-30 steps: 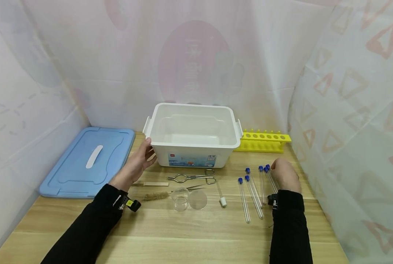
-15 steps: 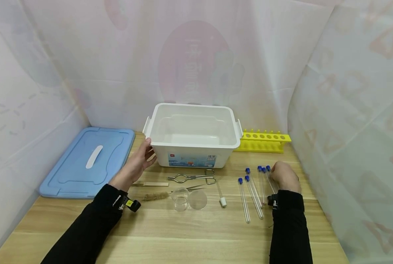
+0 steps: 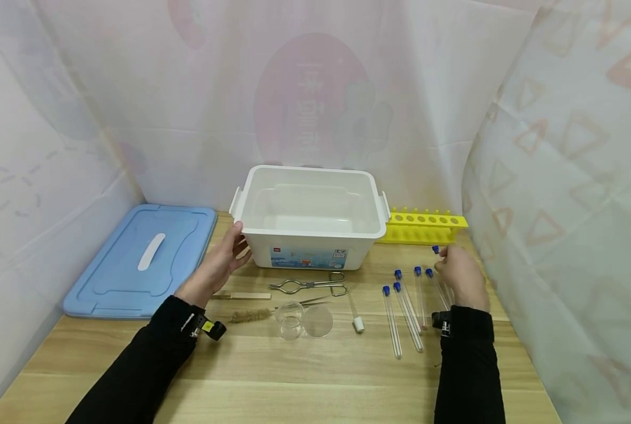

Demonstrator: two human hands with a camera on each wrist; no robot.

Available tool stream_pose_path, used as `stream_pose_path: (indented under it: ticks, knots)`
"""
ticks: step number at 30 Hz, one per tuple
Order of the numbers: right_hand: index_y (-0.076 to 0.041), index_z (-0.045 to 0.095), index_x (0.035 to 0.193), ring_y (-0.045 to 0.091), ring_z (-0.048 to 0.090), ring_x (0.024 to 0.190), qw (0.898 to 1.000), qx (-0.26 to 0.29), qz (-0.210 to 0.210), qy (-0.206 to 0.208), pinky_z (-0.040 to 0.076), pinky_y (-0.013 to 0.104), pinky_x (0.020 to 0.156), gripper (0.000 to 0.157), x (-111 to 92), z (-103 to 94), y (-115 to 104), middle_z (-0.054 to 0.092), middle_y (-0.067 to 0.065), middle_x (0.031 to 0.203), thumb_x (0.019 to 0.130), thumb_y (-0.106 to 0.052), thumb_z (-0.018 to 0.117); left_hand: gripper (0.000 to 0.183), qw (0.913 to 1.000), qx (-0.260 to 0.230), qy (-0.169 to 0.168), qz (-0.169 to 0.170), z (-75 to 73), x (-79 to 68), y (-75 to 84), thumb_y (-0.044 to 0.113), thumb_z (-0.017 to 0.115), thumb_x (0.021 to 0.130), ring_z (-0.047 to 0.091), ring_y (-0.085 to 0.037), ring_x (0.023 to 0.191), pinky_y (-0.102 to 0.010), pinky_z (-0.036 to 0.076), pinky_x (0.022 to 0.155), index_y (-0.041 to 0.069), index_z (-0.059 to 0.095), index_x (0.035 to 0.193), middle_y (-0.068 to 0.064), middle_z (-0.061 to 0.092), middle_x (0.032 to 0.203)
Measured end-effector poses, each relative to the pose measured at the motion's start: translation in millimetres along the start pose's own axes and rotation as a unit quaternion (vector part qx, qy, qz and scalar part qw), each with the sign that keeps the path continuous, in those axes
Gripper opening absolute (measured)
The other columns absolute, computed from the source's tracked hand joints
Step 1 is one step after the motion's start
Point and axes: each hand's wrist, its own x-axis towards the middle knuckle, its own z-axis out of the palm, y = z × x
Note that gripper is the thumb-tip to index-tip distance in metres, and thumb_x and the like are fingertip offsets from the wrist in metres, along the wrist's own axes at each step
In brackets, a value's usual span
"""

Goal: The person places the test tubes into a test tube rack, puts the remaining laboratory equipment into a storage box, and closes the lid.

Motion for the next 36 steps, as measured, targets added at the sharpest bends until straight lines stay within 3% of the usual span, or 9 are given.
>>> stream_pose_path:
  ticks: [13,18,24,30,36]
  knots:
    - [0.015,0.055,0.153,0.048,0.067,0.113,0.993,0.058,-0.014,0.099,0.055,0.054,0.092,0.047,-3,2.5,-9,0.065,0.037,0.137,0.112,-0.009,0.054,0.087,1.0,0.001,-0.004,0.004,-1.4,0.2,-2.1,0.062,0.031,0.126,0.001,-0.043,0.187,-0.062,0.017,0.15,0.011,0.004,0.19,-0.023,-0.002,0.199]
    - [0.014,0.058,0.151,0.046,0.066,0.114,0.984,0.07,-0.017,0.166,0.054,0.053,0.091,0.046,-1,2.8,-14,0.066,0.033,0.135,0.113,-0.012,0.056,0.087,1.0,0.001,-0.005,0.003,-1.7,0.2,-1.9,0.062,0.031,0.126,0.001,-0.043,0.187,-0.062,0.016,0.15,0.01,0.004,0.19,-0.023,-0.002,0.199]
    - [0.008,0.05,0.16,0.05,0.066,0.13,0.969,0.109,-0.011,0.222,0.055,0.059,0.1,0.051,-3,1.3,-21,0.062,0.032,0.144,0.117,-0.019,0.052,0.089,1.0,0.004,-0.004,0.002,-1.3,0.3,-0.7,0.063,0.032,0.125,0.0,-0.043,0.187,-0.062,0.015,0.15,0.01,0.003,0.19,-0.023,-0.004,0.199]
    - [0.0,0.037,0.17,0.046,0.064,0.136,0.958,0.148,-0.01,0.245,0.05,0.038,0.093,0.057,-5,0.2,-26,0.058,0.028,0.151,0.122,-0.029,0.046,0.088,1.0,0.007,-0.004,0.001,-1.3,0.7,0.0,0.063,0.032,0.125,0.001,-0.042,0.187,-0.062,0.016,0.15,0.011,0.004,0.19,-0.022,-0.003,0.199]
    - [-0.004,0.031,0.173,0.045,0.064,0.139,0.95,0.17,-0.013,0.26,0.045,0.024,0.088,0.057,-4,-1.1,-29,0.056,0.03,0.152,0.123,-0.026,0.046,0.09,1.0,0.002,-0.001,-0.002,-1.7,1.7,-0.5,0.063,0.033,0.125,0.001,-0.043,0.187,-0.062,0.015,0.15,0.009,0.002,0.19,-0.024,-0.004,0.198]
